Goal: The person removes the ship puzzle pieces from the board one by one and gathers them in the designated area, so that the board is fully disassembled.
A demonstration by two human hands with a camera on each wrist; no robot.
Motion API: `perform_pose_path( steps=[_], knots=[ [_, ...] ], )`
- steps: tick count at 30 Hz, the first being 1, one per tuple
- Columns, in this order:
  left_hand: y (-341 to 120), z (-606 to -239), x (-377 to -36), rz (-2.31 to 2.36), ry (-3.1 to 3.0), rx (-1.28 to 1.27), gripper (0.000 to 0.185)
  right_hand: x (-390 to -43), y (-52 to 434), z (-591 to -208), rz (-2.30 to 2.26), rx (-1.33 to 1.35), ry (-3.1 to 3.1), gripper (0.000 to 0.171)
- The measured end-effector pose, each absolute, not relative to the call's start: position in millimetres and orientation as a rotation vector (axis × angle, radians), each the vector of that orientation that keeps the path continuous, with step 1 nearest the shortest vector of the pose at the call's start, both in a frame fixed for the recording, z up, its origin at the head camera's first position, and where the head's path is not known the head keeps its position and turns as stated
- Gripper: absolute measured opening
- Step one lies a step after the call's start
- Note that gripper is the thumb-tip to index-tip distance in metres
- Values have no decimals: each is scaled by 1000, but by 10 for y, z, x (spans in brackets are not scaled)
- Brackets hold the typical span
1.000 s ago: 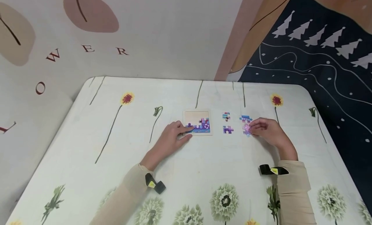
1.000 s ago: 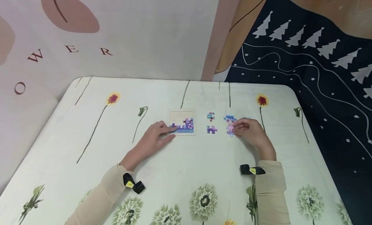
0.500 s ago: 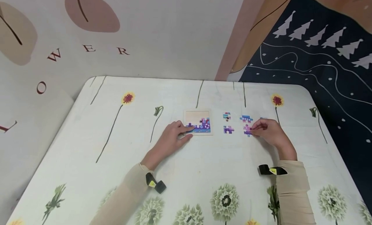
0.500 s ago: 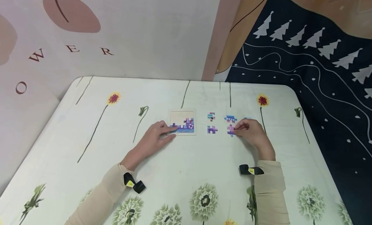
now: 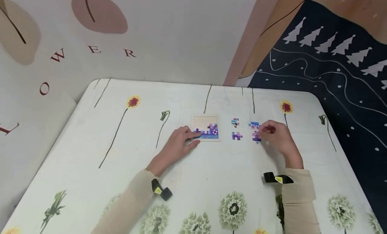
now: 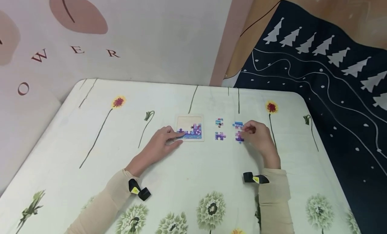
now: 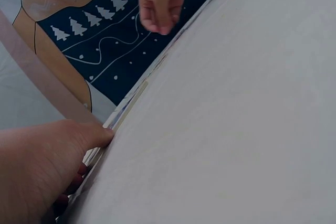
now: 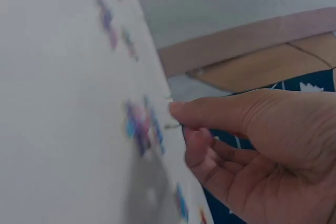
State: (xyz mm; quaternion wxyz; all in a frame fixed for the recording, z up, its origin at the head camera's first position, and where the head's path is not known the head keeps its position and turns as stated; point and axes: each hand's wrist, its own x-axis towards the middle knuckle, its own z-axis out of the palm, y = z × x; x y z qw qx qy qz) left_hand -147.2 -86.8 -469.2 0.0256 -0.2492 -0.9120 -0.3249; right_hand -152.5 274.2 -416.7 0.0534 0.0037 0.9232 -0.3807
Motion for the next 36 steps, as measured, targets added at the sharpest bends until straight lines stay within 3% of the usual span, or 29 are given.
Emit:
perform_pose_path(
  steps=[7,17,30,36],
  knots=[
    [-880,-4686,-1458,-1007,-2827,-773,31,-1715,2193,-4033,-1422,-173,2723,14],
    [-842,-4708,-1446,-963,-2850,-797,31,-1822,1455,-4298,-1561,-308,2403,11],
    [-886,-4679,-1469,-952,-2814,-800,30,-1831,1330,-4381,-1452,-234,2470,21],
    [-890,-4666,-1466,-952,-2822,-798,31,-1828,1314,-4370,-1394,-136,2524,33]
  ],
)
